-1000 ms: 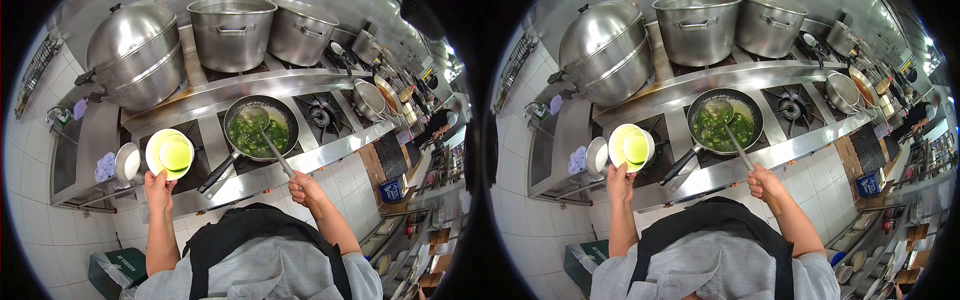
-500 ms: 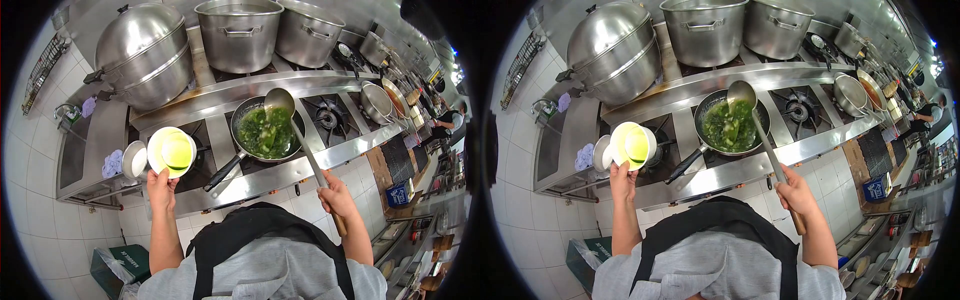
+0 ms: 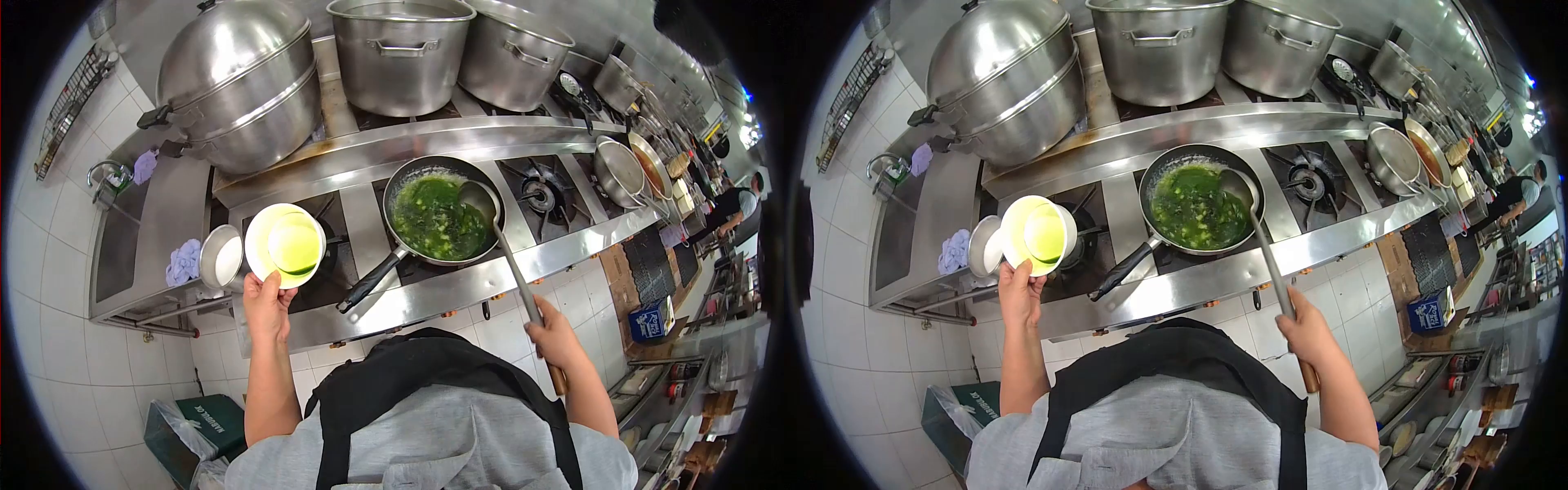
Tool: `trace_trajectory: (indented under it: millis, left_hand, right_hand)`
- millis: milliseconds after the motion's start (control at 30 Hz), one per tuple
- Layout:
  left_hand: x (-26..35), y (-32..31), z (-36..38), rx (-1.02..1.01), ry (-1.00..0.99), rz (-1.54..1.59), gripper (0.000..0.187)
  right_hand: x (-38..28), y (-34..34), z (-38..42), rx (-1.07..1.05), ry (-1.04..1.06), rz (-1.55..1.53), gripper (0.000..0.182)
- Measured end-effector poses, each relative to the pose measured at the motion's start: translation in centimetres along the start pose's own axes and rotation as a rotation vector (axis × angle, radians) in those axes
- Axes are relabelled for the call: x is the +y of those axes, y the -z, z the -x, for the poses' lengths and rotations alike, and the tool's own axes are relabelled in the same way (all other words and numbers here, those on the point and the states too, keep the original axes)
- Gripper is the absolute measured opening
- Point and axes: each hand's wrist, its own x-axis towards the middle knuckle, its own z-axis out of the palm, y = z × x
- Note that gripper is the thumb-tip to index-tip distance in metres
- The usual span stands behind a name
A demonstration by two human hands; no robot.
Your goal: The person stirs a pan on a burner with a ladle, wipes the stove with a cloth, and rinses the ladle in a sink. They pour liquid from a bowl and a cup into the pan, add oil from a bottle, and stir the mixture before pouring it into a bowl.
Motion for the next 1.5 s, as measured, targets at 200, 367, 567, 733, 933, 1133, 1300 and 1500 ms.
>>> trace_trajectory:
  millis: [200, 367, 567, 733, 933, 1133, 1300, 1500]
  left_hand:
    - [-0.7, 0.3, 0.0, -0.004, 0.043, -0.028, 0.016]
    - [-0.4, 0.2, -0.1, 0.0, 0.061, -0.054, 0.015]
    - [-0.3, 0.4, 0.1, 0.014, 0.058, -0.048, 0.015]
    - [-0.5, 0.7, 0.1, 0.015, 0.042, -0.039, 0.015]
    - [-0.8, 1.1, -0.1, 0.022, 0.047, -0.068, 0.016]
    - [-0.4, 0.6, 0.3, 0.046, 0.019, -0.079, 0.017]
    - [0.5, -0.1, 0.6, 0.012, -0.005, -0.056, 0.017]
    - [0.9, -0.3, 1.2, 0.045, -0.025, -0.043, 0.017]
  right_hand:
    - [-3.1, 1.4, 0.7, -0.467, -0.394, -1.089, 0.049]
    - [-5.2, 1.0, -0.1, -0.467, -0.326, -1.122, 0.048]
    - [-6.3, 0.1, -0.7, -0.274, -0.095, -0.73, 0.051]
    - [-5.3, -0.3, -0.7, -0.092, -0.052, -0.449, 0.06]
    - [2.2, -2.8, -2.5, 0.156, 0.257, 0.145, 0.064]
    - [-0.5, -2.7, -1.0, -0.416, -0.237, -0.89, 0.057]
    - [-2.1, -0.7, 0.0, -0.525, -0.265, -1.134, 0.057]
    - [-2.6, -0.5, 0.0, -0.345, -0.04, -0.644, 0.058]
